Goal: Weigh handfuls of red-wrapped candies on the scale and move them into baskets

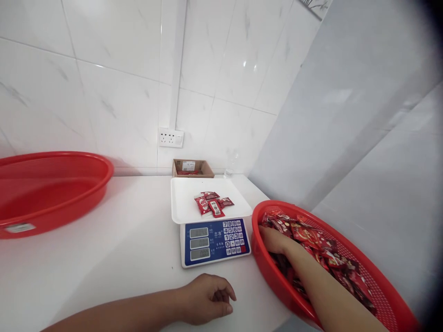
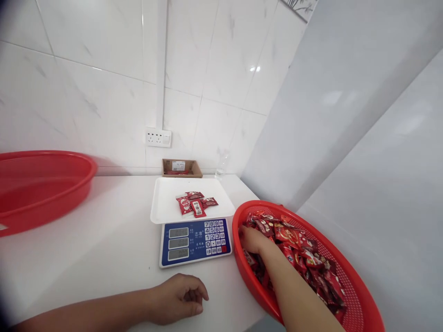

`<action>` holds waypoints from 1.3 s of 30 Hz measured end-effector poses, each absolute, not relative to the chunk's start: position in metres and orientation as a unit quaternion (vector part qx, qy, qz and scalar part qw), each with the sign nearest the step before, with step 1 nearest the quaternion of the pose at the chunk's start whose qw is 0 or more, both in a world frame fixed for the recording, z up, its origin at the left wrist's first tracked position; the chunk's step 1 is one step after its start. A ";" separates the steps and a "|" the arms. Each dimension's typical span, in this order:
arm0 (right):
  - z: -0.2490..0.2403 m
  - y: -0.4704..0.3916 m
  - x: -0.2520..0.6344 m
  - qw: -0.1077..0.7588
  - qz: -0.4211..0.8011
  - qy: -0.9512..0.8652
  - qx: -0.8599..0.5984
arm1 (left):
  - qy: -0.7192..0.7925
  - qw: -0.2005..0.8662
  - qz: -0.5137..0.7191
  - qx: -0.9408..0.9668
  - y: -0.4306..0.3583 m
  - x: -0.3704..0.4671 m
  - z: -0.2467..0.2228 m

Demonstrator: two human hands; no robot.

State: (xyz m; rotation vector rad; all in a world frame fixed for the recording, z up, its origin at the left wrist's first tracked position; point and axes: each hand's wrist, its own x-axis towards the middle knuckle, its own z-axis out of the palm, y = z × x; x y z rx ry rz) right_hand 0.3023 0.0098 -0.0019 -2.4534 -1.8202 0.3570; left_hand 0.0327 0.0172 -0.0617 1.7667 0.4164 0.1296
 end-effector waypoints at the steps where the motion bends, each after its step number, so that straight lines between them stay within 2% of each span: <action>1: -0.003 0.011 0.304 0.021 0.126 -0.590 -0.797 | 0.180 0.613 0.055 0.767 0.017 0.033 -0.063; 9: 0.000 0.015 0.311 -0.039 0.094 -0.532 -0.840 | 0.178 0.606 0.052 0.774 0.018 0.034 -0.066; 19: 0.033 0.013 0.311 0.013 -0.033 -0.455 -0.890 | 0.183 0.597 0.050 0.779 0.017 0.034 -0.064; 31: 0.031 0.013 0.301 0.002 -0.027 -0.480 -0.877 | 0.186 0.582 0.036 0.791 0.018 0.032 -0.067; 34: 0.027 0.013 0.304 0.019 -0.026 -0.475 -0.879 | 0.184 0.579 0.025 0.794 0.019 0.032 -0.066; 39: 0.030 0.011 0.311 0.095 -0.048 -0.469 -0.877 | 0.185 0.579 0.030 0.794 0.019 0.033 -0.071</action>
